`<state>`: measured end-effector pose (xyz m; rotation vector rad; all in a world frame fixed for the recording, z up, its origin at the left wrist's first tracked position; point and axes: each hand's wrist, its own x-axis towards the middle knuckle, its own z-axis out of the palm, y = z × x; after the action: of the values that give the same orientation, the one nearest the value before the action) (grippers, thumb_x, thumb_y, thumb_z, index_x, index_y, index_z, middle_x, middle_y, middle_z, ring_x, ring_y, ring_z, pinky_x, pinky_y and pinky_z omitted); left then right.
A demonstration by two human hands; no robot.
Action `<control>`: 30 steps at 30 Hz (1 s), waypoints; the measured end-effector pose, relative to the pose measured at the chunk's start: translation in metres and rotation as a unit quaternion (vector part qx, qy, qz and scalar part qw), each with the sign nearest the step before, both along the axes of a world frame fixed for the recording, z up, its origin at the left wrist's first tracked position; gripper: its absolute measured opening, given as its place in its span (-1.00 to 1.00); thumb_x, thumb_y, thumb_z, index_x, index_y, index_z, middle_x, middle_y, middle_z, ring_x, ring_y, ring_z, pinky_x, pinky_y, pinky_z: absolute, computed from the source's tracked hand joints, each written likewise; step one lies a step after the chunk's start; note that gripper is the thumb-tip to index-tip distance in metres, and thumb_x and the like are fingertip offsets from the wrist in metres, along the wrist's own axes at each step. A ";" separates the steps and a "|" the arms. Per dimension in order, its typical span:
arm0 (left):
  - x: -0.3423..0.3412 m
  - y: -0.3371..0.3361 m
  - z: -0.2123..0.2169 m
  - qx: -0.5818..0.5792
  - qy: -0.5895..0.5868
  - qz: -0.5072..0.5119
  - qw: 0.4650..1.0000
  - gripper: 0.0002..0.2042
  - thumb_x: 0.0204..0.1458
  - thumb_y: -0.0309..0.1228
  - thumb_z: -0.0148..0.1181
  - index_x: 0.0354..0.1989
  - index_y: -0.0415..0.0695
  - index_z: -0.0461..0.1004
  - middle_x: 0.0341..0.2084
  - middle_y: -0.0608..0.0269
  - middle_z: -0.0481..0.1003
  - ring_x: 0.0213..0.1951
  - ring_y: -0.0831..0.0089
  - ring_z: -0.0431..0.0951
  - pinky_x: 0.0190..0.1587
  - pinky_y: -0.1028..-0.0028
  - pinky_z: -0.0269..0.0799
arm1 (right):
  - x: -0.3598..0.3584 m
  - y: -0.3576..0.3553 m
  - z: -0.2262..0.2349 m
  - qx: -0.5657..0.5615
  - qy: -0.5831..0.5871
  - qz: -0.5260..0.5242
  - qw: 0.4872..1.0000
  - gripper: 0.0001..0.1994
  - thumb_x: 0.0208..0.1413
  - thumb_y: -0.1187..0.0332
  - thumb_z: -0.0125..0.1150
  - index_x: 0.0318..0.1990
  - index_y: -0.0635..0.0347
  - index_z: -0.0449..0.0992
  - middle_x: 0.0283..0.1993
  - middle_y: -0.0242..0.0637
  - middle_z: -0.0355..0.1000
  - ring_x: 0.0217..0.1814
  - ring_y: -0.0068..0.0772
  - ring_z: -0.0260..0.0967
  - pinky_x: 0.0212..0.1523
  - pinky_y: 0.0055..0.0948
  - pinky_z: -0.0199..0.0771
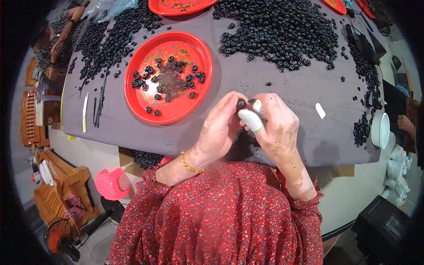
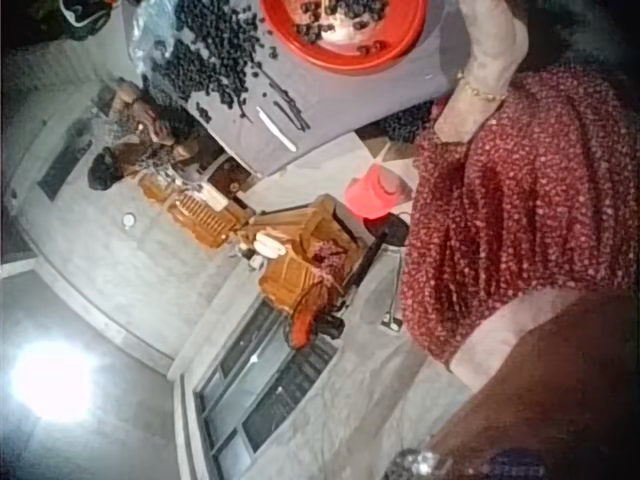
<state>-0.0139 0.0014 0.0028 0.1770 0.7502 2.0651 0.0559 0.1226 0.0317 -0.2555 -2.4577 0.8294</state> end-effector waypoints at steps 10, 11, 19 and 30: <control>0.011 0.006 0.003 -0.015 -0.006 0.064 0.998 -0.78 0.20 -0.29 -0.17 -0.15 -0.16 0.32 -0.31 0.33 0.39 -0.24 0.57 0.38 -0.11 0.52 0.28 | -0.008 -0.006 -0.006 0.124 0.029 -0.051 0.991 -0.61 -0.14 0.02 0.25 -0.52 0.13 0.29 -0.58 -0.35 0.21 -0.58 -0.30 0.28 -0.61 -0.35 0.27; 0.011 0.006 0.003 -0.027 -0.007 0.069 0.997 -0.78 0.20 -0.28 -0.17 -0.16 -0.16 0.32 -0.32 0.34 0.39 -0.24 0.57 0.38 -0.11 0.51 0.28 | -0.008 -0.007 -0.005 0.124 0.028 -0.051 0.991 -0.61 -0.14 0.02 0.25 -0.52 0.13 0.29 -0.58 -0.35 0.21 -0.58 -0.30 0.28 -0.61 -0.35 0.27; 0.012 0.005 0.002 -0.047 -0.019 0.075 0.996 -0.77 0.19 -0.25 -0.12 -0.19 -0.14 0.34 -0.36 0.36 0.41 -0.26 0.58 0.40 -0.14 0.52 0.28 | -0.007 -0.008 -0.004 0.136 0.022 -0.051 0.989 -0.71 -0.15 0.19 0.28 -0.46 0.19 0.33 -0.57 -0.30 0.23 -0.58 -0.21 0.27 -0.60 -0.31 0.24; 0.018 0.005 0.003 -0.088 0.002 0.106 0.990 -0.78 0.18 -0.23 -0.09 -0.24 -0.12 0.37 -0.40 0.38 0.41 -0.31 0.61 0.40 -0.21 0.55 0.30 | -0.005 -0.007 -0.012 0.151 0.037 -0.056 0.986 -0.72 -0.16 0.20 0.27 -0.47 0.17 0.33 -0.59 -0.33 0.21 -0.60 -0.26 0.25 -0.62 -0.32 0.22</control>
<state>0.0038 0.0067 0.0059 0.0020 0.9842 2.1838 0.0505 0.1151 0.0200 -0.2449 -2.4322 0.4045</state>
